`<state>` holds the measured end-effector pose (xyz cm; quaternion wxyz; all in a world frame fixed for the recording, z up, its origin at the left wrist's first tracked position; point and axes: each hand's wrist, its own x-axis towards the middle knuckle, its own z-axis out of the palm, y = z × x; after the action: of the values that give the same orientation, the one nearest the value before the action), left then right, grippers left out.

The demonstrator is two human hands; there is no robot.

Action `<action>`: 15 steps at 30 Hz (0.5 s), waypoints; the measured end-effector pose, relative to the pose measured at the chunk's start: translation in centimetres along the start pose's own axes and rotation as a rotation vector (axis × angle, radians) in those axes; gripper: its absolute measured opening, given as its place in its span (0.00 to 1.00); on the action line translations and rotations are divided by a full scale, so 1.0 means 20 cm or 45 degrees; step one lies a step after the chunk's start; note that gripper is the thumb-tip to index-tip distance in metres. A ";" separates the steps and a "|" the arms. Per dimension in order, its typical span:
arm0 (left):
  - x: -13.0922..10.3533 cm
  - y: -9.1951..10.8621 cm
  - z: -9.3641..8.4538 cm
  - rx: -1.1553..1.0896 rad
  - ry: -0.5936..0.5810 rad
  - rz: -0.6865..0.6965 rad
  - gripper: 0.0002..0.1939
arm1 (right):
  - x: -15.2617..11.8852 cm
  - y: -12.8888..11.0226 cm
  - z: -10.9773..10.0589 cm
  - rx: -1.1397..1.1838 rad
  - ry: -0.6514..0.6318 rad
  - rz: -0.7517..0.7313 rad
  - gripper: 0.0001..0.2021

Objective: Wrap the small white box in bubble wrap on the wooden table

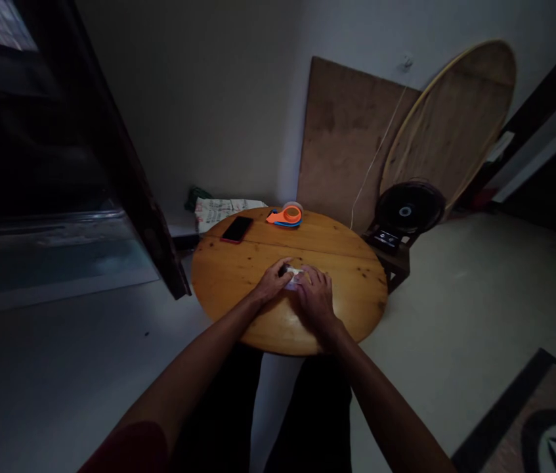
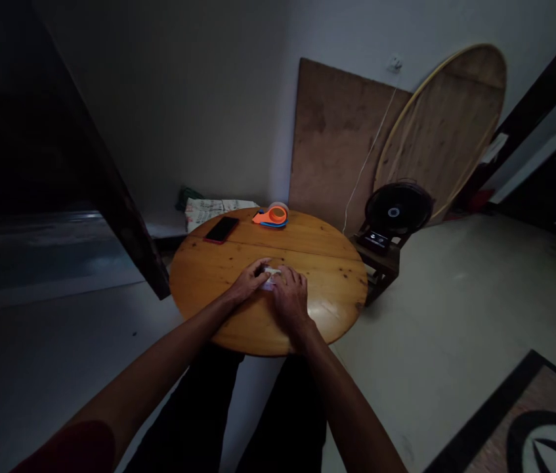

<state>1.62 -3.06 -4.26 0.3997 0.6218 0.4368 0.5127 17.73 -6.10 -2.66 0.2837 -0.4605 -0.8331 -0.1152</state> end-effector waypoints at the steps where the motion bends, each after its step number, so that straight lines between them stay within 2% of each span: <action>1: 0.00 0.00 0.00 -0.011 0.002 -0.013 0.25 | 0.00 0.00 0.00 0.006 -0.004 0.016 0.13; 6: 0.00 0.01 0.00 -0.074 -0.006 -0.035 0.26 | -0.01 0.01 0.01 -0.002 -0.002 0.025 0.20; 10: 0.01 -0.01 0.00 -0.073 -0.014 -0.035 0.26 | -0.01 0.02 0.01 -0.033 -0.035 -0.018 0.17; 15: 0.01 -0.01 -0.01 -0.085 0.000 -0.056 0.27 | -0.01 0.01 0.00 -0.010 -0.032 0.032 0.17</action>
<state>1.49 -2.76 -4.32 0.4314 0.5984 0.4330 0.5180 17.89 -6.09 -2.84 0.2730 -0.4736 -0.8302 -0.1093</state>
